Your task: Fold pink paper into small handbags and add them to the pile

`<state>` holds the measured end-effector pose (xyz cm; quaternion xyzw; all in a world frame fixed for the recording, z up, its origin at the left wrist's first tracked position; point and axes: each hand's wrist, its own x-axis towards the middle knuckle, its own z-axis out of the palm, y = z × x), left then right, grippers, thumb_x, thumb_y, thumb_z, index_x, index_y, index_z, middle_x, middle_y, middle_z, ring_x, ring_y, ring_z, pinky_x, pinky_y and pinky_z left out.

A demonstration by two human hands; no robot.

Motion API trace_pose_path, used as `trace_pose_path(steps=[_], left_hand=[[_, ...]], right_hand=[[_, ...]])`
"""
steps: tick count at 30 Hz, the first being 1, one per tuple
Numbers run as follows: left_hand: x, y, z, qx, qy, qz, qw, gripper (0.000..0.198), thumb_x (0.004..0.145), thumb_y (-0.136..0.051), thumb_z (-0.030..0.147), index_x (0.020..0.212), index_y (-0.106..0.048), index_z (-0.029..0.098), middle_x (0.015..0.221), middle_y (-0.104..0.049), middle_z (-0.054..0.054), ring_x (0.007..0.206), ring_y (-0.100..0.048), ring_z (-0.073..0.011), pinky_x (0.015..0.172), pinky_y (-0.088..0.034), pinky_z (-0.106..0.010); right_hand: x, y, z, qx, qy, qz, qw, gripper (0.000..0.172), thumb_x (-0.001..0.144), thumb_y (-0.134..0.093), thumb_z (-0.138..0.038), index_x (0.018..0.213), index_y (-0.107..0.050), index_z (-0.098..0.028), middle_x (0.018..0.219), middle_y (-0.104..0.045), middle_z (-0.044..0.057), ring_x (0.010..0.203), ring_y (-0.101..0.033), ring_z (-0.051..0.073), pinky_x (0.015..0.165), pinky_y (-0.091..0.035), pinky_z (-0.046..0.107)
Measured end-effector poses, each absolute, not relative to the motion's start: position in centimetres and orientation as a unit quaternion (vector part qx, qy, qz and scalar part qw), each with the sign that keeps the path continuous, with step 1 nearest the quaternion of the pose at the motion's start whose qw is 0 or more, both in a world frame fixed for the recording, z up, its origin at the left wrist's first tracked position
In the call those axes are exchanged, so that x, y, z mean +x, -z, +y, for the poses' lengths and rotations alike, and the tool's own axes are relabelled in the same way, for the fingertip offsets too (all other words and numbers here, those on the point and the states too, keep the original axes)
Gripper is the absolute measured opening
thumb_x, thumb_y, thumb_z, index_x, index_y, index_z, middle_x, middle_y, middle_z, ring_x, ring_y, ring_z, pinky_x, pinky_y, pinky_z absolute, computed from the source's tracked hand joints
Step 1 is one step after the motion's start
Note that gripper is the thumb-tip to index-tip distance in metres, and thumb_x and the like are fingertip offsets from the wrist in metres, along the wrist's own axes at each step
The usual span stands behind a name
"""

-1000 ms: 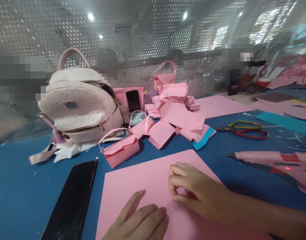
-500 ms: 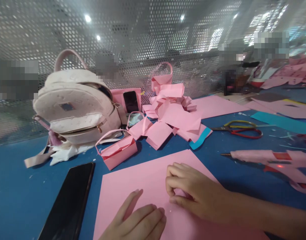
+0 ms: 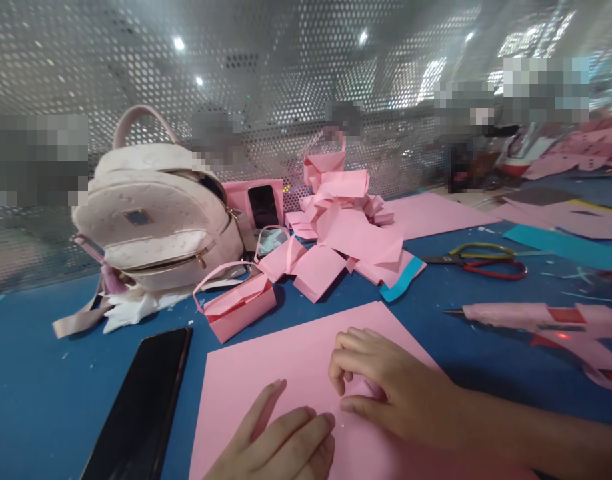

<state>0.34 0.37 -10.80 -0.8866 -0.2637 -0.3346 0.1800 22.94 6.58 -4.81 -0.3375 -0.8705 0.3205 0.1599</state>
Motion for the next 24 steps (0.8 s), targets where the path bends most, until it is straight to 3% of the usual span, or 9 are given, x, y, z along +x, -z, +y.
trace_pose_path(steps=[4,7,10,18,24], left_hand=[[0.5,10.6,0.7,-0.883,0.347,-0.260,0.177,0.017,0.092,-0.056,0.012,0.090,-0.070,0.021,0.102,-0.073,0.007,0.096,-0.062,-0.0082,0.122,-0.020,-0.044],[0.7,10.4,0.8,-0.878,0.356,-0.264,0.181,0.021,0.094,-0.053,0.014,0.087,-0.070,0.023,0.099,-0.072,0.008,0.094,-0.063,-0.0073,0.122,-0.021,-0.042],[0.7,10.0,0.8,-0.875,0.361,-0.263,0.185,0.027,0.096,-0.048,0.012,0.085,-0.071,0.023,0.095,-0.073,0.008,0.090,-0.063,-0.0069,0.122,-0.021,-0.041],[0.6,9.5,0.7,-0.886,0.335,-0.260,0.189,0.016,0.092,-0.056,0.014,0.089,-0.070,0.022,0.095,-0.072,0.008,0.091,-0.062,-0.0078,0.123,-0.020,-0.041],[0.3,9.9,0.5,-0.890,0.325,-0.257,0.188,0.008,0.087,-0.065,0.017,0.090,-0.070,0.023,0.099,-0.071,0.007,0.094,-0.060,-0.0085,0.122,-0.020,-0.042]], right_hand=[[23.2,4.9,6.6,-0.322,-0.364,-0.856,0.174,0.009,0.088,-0.062,-0.015,0.084,-0.064,-0.023,0.085,-0.053,-0.001,0.086,-0.050,0.015,0.075,-0.038,0.027],[23.6,5.1,6.6,-0.292,-0.379,-0.857,0.190,0.016,0.095,-0.053,-0.020,0.089,-0.067,-0.022,0.086,-0.052,0.001,0.083,-0.050,0.015,0.071,-0.038,0.027],[23.8,5.3,6.6,-0.254,-0.345,-0.880,0.203,0.022,0.099,-0.045,-0.024,0.092,-0.065,-0.021,0.087,-0.054,0.002,0.085,-0.049,0.017,0.073,-0.036,0.030],[23.3,5.8,6.5,-0.202,-0.213,-0.941,0.167,0.019,0.099,-0.043,-0.018,0.092,-0.060,-0.022,0.086,-0.053,0.001,0.081,-0.044,0.016,0.072,-0.030,0.031],[23.5,5.9,6.4,-0.188,-0.200,-0.946,0.173,0.017,0.098,-0.044,-0.015,0.095,-0.059,-0.022,0.088,-0.053,0.001,0.081,-0.043,0.016,0.074,-0.030,0.031]])
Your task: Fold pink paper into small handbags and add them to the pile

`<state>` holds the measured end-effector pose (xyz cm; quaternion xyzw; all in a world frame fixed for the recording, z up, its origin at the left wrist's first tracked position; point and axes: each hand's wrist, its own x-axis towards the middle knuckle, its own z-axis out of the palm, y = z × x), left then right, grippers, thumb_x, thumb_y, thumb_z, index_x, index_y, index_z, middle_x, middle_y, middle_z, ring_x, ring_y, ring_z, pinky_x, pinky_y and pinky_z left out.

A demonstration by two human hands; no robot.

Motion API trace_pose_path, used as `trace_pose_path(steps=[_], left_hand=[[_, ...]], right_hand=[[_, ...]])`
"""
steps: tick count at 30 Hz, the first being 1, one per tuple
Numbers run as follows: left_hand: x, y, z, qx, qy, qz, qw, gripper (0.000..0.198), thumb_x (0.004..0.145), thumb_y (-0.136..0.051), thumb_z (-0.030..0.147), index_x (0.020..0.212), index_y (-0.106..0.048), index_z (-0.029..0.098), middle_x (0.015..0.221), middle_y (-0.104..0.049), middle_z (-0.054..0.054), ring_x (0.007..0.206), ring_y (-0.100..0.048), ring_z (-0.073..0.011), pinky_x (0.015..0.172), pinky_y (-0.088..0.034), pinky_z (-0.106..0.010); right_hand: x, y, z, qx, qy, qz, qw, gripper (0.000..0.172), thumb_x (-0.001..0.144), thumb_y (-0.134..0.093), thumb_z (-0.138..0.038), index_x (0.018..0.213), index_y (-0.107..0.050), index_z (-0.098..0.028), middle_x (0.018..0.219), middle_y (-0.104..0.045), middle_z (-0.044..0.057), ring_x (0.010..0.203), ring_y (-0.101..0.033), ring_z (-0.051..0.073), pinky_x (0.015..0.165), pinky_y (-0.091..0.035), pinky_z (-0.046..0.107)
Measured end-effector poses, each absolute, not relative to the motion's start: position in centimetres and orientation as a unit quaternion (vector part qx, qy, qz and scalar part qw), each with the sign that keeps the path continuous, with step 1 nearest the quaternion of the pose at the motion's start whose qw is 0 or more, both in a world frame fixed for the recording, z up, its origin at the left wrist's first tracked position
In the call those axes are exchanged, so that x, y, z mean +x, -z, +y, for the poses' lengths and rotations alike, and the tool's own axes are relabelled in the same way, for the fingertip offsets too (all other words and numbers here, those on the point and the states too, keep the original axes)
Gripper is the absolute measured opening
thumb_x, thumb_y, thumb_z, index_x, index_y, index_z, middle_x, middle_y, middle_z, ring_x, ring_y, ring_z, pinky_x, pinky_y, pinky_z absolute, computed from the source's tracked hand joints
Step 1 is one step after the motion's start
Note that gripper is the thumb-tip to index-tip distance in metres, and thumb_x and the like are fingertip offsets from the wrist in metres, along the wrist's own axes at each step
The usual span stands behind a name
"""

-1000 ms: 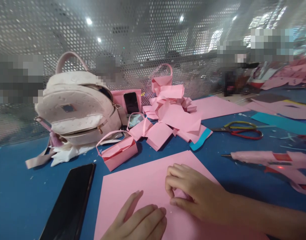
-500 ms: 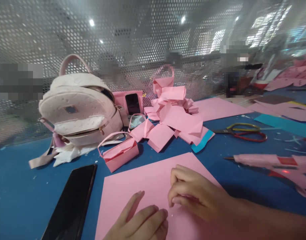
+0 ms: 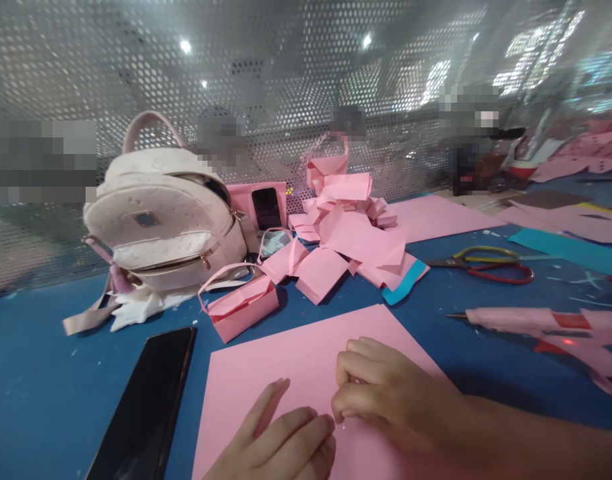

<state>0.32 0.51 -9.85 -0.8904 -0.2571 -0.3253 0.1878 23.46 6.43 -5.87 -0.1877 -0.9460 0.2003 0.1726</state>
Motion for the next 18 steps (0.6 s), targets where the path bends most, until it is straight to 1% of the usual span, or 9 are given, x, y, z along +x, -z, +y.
trace_pose_path(steps=[2,5,9,12,15,18], left_hand=[[0.2,9.8,0.5,-0.896,0.315,-0.255,0.183,0.009,0.086,-0.066,0.017,0.092,-0.070,0.022,0.101,-0.071,0.007,0.096,-0.060,-0.0086,0.122,-0.019,-0.043],[0.0,9.5,0.5,-0.902,0.302,-0.256,0.175,0.011,0.086,-0.066,0.017,0.096,-0.069,0.022,0.105,-0.071,0.007,0.099,-0.060,-0.0086,0.123,-0.016,-0.044],[-0.3,8.6,0.3,-0.912,0.283,-0.250,0.161,0.014,0.091,-0.059,0.016,0.099,-0.069,0.020,0.106,-0.072,0.005,0.100,-0.060,-0.0097,0.123,-0.012,-0.042],[-0.5,7.9,-0.1,-0.925,0.252,-0.247,0.143,0.020,0.093,-0.054,0.018,0.109,-0.066,0.019,0.111,-0.071,0.002,0.105,-0.059,-0.0120,0.123,-0.012,-0.041],[-0.5,6.8,-0.8,-0.938,0.199,-0.259,0.118,0.031,0.093,-0.052,0.021,0.123,-0.059,0.019,0.119,-0.068,-0.001,0.114,-0.056,-0.0157,0.121,-0.017,-0.042],[-0.6,4.7,-1.5,-0.944,0.158,-0.269,0.106,0.042,0.092,-0.050,0.029,0.132,-0.051,0.016,0.125,-0.064,-0.006,0.118,-0.054,-0.0217,0.114,-0.032,-0.045]], right_hand=[[23.5,6.0,6.5,-0.193,-0.201,-0.945,0.169,0.017,0.095,-0.045,-0.013,0.093,-0.059,-0.023,0.087,-0.053,0.001,0.080,-0.043,0.016,0.073,-0.030,0.031],[23.3,6.2,6.7,-0.184,-0.189,-0.946,0.190,0.021,0.094,-0.043,-0.012,0.093,-0.061,-0.023,0.084,-0.053,0.002,0.078,-0.043,0.017,0.070,-0.030,0.032],[23.2,6.4,6.7,-0.179,-0.173,-0.942,0.224,0.024,0.096,-0.041,-0.013,0.090,-0.062,-0.021,0.082,-0.054,0.002,0.074,-0.043,0.016,0.066,-0.029,0.031],[23.1,6.0,6.5,-0.175,-0.184,-0.941,0.224,0.023,0.097,-0.042,-0.015,0.088,-0.062,-0.020,0.083,-0.055,0.003,0.076,-0.044,0.017,0.068,-0.031,0.031],[23.3,5.3,6.0,-0.189,-0.202,-0.935,0.223,0.026,0.099,-0.040,-0.016,0.087,-0.062,-0.020,0.085,-0.056,0.003,0.080,-0.047,0.018,0.070,-0.034,0.031],[23.5,4.6,5.5,-0.223,-0.240,-0.912,0.246,0.028,0.100,-0.039,-0.019,0.086,-0.063,-0.020,0.087,-0.055,0.003,0.083,-0.051,0.017,0.073,-0.038,0.030]])
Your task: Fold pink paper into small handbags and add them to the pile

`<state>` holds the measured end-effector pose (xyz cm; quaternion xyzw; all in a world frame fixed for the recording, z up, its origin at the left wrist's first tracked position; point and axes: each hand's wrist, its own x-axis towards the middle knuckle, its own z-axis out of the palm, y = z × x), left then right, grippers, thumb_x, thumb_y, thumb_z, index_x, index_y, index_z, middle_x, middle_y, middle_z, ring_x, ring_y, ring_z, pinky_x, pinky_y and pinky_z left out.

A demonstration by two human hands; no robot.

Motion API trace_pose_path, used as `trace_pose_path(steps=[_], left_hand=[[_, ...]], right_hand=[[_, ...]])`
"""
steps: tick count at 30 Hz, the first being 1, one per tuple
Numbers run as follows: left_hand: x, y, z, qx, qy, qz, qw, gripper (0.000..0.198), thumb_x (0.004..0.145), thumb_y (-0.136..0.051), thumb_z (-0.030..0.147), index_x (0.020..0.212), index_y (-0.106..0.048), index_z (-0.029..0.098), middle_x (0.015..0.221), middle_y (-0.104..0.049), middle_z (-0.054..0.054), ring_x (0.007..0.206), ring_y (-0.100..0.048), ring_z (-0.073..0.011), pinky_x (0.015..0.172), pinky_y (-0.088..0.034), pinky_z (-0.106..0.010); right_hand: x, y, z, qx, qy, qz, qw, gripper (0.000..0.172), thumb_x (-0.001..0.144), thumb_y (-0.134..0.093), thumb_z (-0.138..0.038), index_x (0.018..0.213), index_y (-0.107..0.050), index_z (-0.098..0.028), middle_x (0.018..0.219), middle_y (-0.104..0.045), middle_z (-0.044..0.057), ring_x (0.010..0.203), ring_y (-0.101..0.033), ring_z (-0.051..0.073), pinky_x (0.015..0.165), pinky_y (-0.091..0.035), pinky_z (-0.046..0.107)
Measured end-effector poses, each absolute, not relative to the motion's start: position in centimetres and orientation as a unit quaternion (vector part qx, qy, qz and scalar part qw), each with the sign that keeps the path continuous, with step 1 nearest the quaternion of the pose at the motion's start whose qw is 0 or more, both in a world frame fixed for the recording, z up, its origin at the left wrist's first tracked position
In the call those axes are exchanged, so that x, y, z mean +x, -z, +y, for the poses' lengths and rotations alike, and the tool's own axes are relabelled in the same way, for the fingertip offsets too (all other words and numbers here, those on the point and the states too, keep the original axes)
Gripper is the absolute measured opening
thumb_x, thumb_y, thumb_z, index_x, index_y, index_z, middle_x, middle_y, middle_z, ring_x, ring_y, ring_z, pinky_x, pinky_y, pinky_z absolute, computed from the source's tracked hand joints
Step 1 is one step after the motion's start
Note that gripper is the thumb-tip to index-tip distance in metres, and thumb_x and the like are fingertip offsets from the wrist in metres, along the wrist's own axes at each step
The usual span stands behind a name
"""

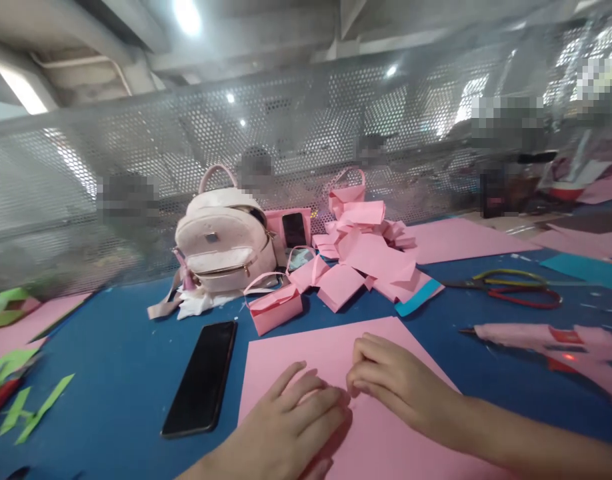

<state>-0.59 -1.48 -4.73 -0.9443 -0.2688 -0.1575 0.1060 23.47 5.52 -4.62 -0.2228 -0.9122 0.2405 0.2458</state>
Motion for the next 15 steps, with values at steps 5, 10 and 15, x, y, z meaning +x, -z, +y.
trace_pose_path(steps=[5,10,15], left_hand=[[-5.8,1.0,-0.1,-0.869,0.220,-0.426,0.120,0.023,0.093,-0.045,0.021,0.106,-0.063,0.023,0.104,-0.070,-0.007,0.093,-0.063,-0.0207,0.080,-0.051,-0.035],[-15.6,1.0,3.7,-0.719,0.196,-0.635,0.201,0.024,0.091,-0.046,0.034,0.094,-0.067,0.022,0.103,-0.071,-0.007,0.095,-0.065,-0.0259,0.079,-0.048,-0.034],[-21.2,2.3,6.2,-0.644,0.201,-0.700,0.233,0.029,0.086,-0.043,0.031,0.097,-0.067,0.019,0.102,-0.069,-0.010,0.094,-0.063,-0.0305,0.079,-0.046,-0.037]], right_hand=[[23.7,4.3,5.2,-0.233,-0.286,-0.888,0.274,0.028,0.101,-0.040,-0.020,0.087,-0.064,-0.019,0.088,-0.052,0.004,0.083,-0.054,0.015,0.074,-0.043,0.028],[23.8,4.3,5.0,-0.233,-0.299,-0.881,0.284,0.028,0.100,-0.040,-0.018,0.084,-0.064,-0.018,0.088,-0.051,0.004,0.083,-0.055,0.015,0.072,-0.046,0.027],[24.0,4.3,4.8,-0.218,-0.288,-0.886,0.289,0.027,0.100,-0.041,-0.019,0.087,-0.064,-0.018,0.088,-0.051,0.004,0.083,-0.054,0.016,0.071,-0.048,0.028]])
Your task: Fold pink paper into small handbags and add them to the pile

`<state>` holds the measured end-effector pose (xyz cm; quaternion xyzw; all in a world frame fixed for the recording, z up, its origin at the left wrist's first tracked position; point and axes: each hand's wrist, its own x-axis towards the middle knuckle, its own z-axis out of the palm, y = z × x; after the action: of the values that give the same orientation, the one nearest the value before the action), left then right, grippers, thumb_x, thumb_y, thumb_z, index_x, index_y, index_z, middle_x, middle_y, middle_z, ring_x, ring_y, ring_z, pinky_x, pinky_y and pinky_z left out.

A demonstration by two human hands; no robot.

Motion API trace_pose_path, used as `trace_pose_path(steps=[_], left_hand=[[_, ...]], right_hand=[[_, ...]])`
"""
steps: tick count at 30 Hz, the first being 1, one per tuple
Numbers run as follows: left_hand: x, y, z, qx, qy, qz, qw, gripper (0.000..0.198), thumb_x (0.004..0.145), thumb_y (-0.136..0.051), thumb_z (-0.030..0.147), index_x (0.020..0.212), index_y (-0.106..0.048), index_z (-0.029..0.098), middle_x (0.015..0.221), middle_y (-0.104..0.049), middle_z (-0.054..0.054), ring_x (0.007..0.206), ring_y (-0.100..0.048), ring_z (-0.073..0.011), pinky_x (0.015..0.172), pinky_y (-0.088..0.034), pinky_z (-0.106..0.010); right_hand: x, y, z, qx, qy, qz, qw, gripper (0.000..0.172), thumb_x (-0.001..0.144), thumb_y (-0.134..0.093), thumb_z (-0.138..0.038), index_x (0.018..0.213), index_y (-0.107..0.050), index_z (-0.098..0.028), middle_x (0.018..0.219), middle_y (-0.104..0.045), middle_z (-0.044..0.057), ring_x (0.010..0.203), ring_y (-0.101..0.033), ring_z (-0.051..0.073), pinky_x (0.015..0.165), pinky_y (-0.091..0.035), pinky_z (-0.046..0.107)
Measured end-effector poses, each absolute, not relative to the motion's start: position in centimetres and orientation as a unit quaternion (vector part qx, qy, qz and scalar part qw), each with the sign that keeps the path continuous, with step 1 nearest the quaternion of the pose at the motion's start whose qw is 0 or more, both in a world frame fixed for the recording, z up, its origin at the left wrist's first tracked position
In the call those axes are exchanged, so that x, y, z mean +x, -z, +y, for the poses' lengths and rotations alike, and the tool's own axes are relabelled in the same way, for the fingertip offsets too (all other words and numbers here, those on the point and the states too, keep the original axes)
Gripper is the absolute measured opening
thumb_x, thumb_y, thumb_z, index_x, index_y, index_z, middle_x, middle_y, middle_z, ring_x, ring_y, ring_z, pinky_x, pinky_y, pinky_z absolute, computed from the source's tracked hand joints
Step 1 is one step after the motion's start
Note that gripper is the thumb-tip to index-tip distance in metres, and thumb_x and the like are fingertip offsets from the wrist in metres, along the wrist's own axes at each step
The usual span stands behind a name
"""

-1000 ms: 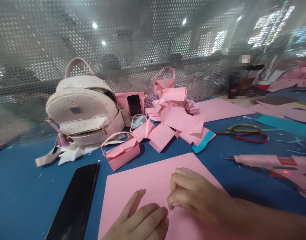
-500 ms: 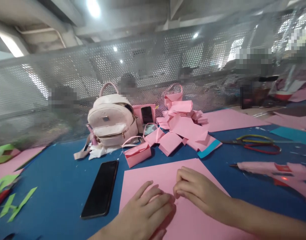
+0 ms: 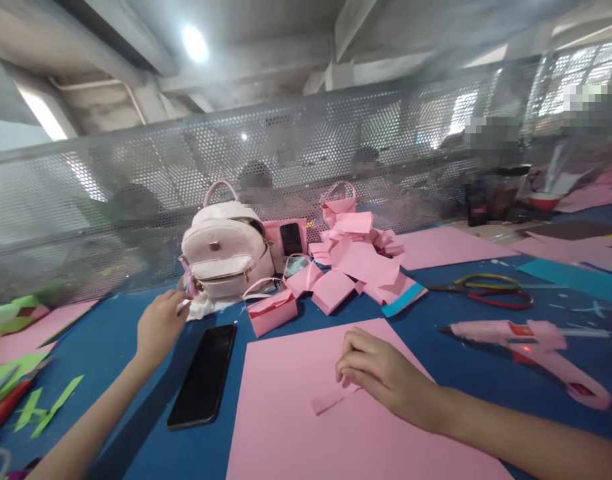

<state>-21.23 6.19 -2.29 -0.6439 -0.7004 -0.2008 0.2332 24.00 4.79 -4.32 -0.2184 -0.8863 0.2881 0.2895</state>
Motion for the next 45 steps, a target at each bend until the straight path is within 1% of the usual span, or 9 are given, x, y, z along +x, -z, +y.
trace_pose_path(steps=[5,11,17,21,25,34,37,42,45], left_hand=[[-23.8,3.1,8.4,-0.659,0.209,-0.692,0.210,0.035,0.081,-0.047,0.034,0.106,-0.063,0.016,0.111,-0.068,-0.012,0.101,-0.063,-0.0286,0.084,-0.047,-0.034],[-24.4,3.7,9.5,-0.667,0.210,-0.687,0.198,0.035,0.083,-0.049,0.047,0.094,-0.068,0.019,0.109,-0.068,-0.010,0.099,-0.063,-0.0264,0.084,-0.046,-0.031],[-21.7,3.9,7.9,-0.647,0.225,-0.696,0.216,0.041,0.085,-0.048,0.053,0.093,-0.069,0.019,0.094,-0.066,-0.009,0.091,-0.062,-0.0267,0.078,-0.045,-0.032],[-20.4,4.7,7.5,-0.655,0.203,-0.700,0.201,0.031,0.077,-0.060,0.048,0.095,-0.068,0.024,0.096,-0.068,-0.006,0.095,-0.061,-0.0290,0.076,-0.042,-0.033],[-20.7,4.6,7.9,-0.638,0.219,-0.715,0.184,0.025,0.078,-0.056,0.039,0.091,-0.070,0.023,0.096,-0.070,-0.007,0.095,-0.061,-0.0305,0.077,-0.041,-0.035],[-23.1,3.9,7.7,-0.600,0.329,-0.725,0.069,0.047,0.083,-0.045,0.056,0.086,-0.068,0.015,0.071,-0.072,-0.003,0.068,-0.068,-0.0216,0.057,-0.047,-0.024],[-22.9,4.3,7.4,-0.617,0.330,-0.711,0.060,0.044,0.082,-0.047,0.055,0.086,-0.069,0.016,0.074,-0.073,-0.003,0.069,-0.068,-0.0217,0.061,-0.049,-0.025],[-22.0,4.8,7.1,-0.674,0.305,-0.670,0.066,0.041,0.082,-0.051,0.054,0.095,-0.069,0.020,0.097,-0.074,-0.005,0.089,-0.066,-0.0233,0.084,-0.049,-0.031],[-21.7,5.0,7.2,-0.702,0.278,-0.652,0.068,0.040,0.077,-0.059,0.054,0.097,-0.068,0.021,0.103,-0.072,-0.007,0.092,-0.065,-0.0252,0.086,-0.048,-0.033]], right_hand=[[24.0,4.3,4.9,-0.213,-0.302,-0.883,0.290,0.027,0.100,-0.041,-0.020,0.088,-0.065,-0.017,0.088,-0.050,0.005,0.082,-0.054,0.015,0.067,-0.049,0.025],[24.0,4.3,4.9,-0.218,-0.312,-0.878,0.291,0.026,0.100,-0.041,-0.020,0.089,-0.065,-0.017,0.089,-0.049,0.004,0.081,-0.055,0.014,0.069,-0.050,0.025],[23.9,4.3,4.9,-0.215,-0.317,-0.877,0.291,0.026,0.100,-0.041,-0.020,0.089,-0.065,-0.017,0.089,-0.050,0.005,0.082,-0.055,0.014,0.068,-0.050,0.024],[23.9,4.3,4.9,-0.218,-0.299,-0.882,0.292,0.027,0.100,-0.042,-0.020,0.088,-0.065,-0.017,0.088,-0.050,0.004,0.082,-0.055,0.015,0.070,-0.049,0.026],[24.0,4.2,4.8,-0.215,-0.300,-0.881,0.297,0.027,0.100,-0.041,-0.022,0.090,-0.066,-0.017,0.088,-0.050,0.005,0.082,-0.055,0.015,0.068,-0.051,0.026],[24.0,4.1,4.7,-0.209,-0.314,-0.879,0.292,0.027,0.100,-0.042,-0.023,0.091,-0.066,-0.017,0.089,-0.050,0.005,0.082,-0.055,0.015,0.067,-0.053,0.026],[24.0,4.1,4.7,-0.210,-0.315,-0.879,0.290,0.027,0.100,-0.042,-0.023,0.090,-0.066,-0.017,0.089,-0.050,0.005,0.081,-0.055,0.015,0.068,-0.053,0.026],[24.1,4.2,4.6,-0.208,-0.323,-0.876,0.291,0.026,0.100,-0.042,-0.023,0.091,-0.066,-0.017,0.090,-0.049,0.005,0.080,-0.055,0.014,0.067,-0.053,0.026],[24.1,4.2,4.6,-0.203,-0.332,-0.874,0.290,0.025,0.100,-0.042,-0.023,0.092,-0.065,-0.017,0.091,-0.048,0.005,0.079,-0.055,0.014,0.067,-0.054,0.026]])
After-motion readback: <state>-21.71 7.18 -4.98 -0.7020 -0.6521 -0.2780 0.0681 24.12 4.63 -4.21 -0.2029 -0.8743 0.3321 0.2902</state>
